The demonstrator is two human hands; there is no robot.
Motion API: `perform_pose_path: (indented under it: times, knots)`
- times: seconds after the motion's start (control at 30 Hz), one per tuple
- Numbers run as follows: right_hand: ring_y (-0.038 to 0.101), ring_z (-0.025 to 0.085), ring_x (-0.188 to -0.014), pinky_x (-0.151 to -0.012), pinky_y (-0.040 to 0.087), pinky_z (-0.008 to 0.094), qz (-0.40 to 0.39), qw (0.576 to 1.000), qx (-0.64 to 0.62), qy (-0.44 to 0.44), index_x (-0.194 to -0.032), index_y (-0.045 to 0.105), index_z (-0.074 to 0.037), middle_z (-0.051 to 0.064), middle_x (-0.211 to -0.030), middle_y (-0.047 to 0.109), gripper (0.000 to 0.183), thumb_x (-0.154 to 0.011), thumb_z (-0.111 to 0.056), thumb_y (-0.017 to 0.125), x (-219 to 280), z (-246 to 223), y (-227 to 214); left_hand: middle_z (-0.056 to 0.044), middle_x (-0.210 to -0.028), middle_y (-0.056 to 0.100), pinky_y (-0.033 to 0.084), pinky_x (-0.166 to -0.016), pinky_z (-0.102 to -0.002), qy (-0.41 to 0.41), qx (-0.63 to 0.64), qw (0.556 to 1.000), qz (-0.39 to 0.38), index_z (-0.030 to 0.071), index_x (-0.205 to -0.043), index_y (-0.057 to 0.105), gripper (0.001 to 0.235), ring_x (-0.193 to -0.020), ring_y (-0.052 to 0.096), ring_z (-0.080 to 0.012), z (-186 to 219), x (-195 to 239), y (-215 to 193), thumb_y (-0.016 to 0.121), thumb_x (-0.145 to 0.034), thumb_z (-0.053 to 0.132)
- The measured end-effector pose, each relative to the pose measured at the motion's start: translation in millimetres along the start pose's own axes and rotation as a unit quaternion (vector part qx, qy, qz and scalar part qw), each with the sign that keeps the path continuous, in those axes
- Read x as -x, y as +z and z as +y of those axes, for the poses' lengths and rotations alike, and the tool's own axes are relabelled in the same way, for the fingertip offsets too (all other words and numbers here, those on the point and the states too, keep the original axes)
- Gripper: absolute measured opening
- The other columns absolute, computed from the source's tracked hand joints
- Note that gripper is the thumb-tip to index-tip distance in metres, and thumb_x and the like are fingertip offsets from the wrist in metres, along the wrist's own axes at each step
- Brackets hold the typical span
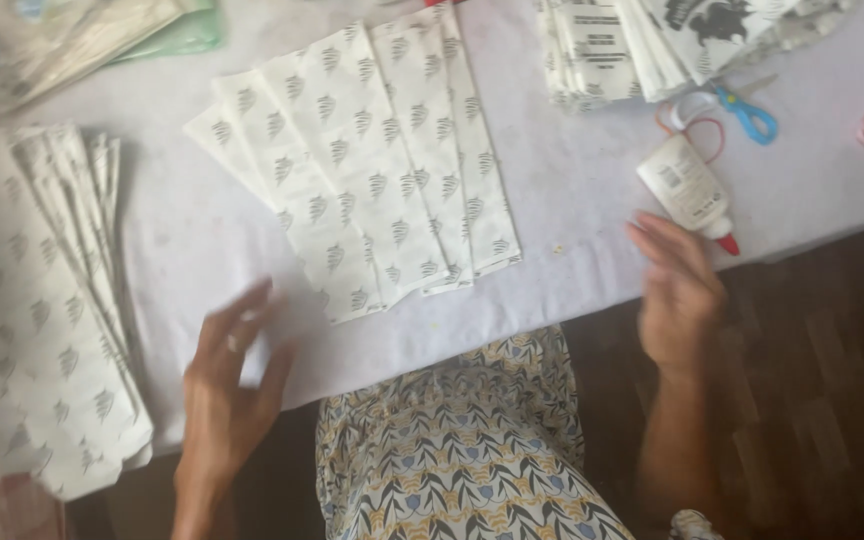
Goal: Applying glue to printed paper strips and stacking them together at a workstation
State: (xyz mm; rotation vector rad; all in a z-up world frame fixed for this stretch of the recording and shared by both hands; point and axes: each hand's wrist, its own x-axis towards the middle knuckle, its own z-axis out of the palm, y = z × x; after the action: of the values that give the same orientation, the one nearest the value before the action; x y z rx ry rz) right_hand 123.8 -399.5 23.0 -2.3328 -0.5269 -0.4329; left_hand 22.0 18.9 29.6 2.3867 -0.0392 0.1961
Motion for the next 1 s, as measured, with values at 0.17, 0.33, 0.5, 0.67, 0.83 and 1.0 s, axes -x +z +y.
perform_pose_path:
  times: [0.17, 0.33, 0.5, 0.67, 0.83, 1.0]
  knots:
    - [0.055, 0.043, -0.114, -0.101, 0.043, 0.053, -0.030, 0.999, 0.022, -0.028, -0.132, 0.064, 0.010, 0.024, -0.120, 0.055, 0.038, -0.107, -0.020, 0.062, -61, -9, 86, -0.037, -0.124, 0.056, 0.058, -0.086, -0.055, -0.135, 0.089, 0.981, 0.106, -0.015, -0.136, 0.052, 0.054, -0.115, 0.060, -0.0537, 22, -68, 28, 0.075, -0.091, 0.005]
    - [0.048, 0.045, -0.107, -0.094, 0.041, 0.055, -0.047, 0.995, 0.088, 0.001, -0.126, 0.057, 0.011, 0.023, -0.117, 0.046, 0.058, -0.100, -0.038, 0.075, -97, -38, 143, -0.033, -0.124, 0.055, 0.061, -0.087, -0.049, -0.176, 0.102, 0.973, 0.109, -0.011, -0.137, 0.052, 0.062, -0.117, 0.061, -0.0489, 24, -101, 49, 0.081, -0.088, 0.013]
    - [0.049, 0.058, -0.129, -0.111, 0.039, 0.060, -0.104, 0.979, -0.147, 0.094, -0.139, 0.036, 0.002, 0.032, -0.133, 0.050, 0.078, -0.085, -0.019, 0.087, -95, -37, 147, -0.032, -0.128, 0.055, 0.060, -0.091, -0.044, -0.213, 0.147, 0.962, 0.086, -0.008, -0.136, 0.053, 0.062, -0.121, 0.060, -0.0463, 30, -106, 54, 0.081, -0.086, 0.013]
    - [0.075, 0.033, -0.101, -0.085, 0.063, 0.038, -0.147, 0.879, -0.406, 0.203, -0.150, 0.030, -0.012, 0.022, -0.113, 0.069, 0.096, -0.075, 0.010, 0.085, -101, -19, 139, -0.033, -0.134, 0.050, 0.060, -0.092, -0.046, -0.222, 0.132, 0.958, 0.125, -0.007, -0.137, 0.052, 0.064, -0.124, 0.056, -0.0476, 29, -102, 52, 0.083, -0.086, 0.016]
    - [0.073, 0.021, -0.093, -0.080, 0.062, 0.032, -0.148, 0.866, -0.430, 0.207, -0.151, 0.035, -0.001, 0.019, -0.105, 0.069, 0.081, -0.083, 0.012, 0.077, -103, 11, 142, -0.034, -0.132, 0.052, 0.058, -0.096, -0.047, -0.235, 0.114, 0.958, 0.119, -0.009, -0.136, 0.052, 0.064, -0.124, 0.056, -0.0462, 27, -108, 45, 0.083, -0.085, 0.015]
    - [0.074, 0.025, -0.095, -0.081, 0.064, 0.032, -0.115, 0.855, -0.471, 0.186, -0.145, 0.052, 0.005, 0.023, -0.108, 0.071, 0.068, -0.082, 0.016, 0.074, -117, -18, 119, -0.034, -0.132, 0.052, 0.055, -0.099, -0.049, -0.241, 0.124, 0.956, 0.110, -0.009, -0.136, 0.053, 0.063, -0.126, 0.055, -0.0457, 25, -110, 47, 0.082, -0.086, 0.016]
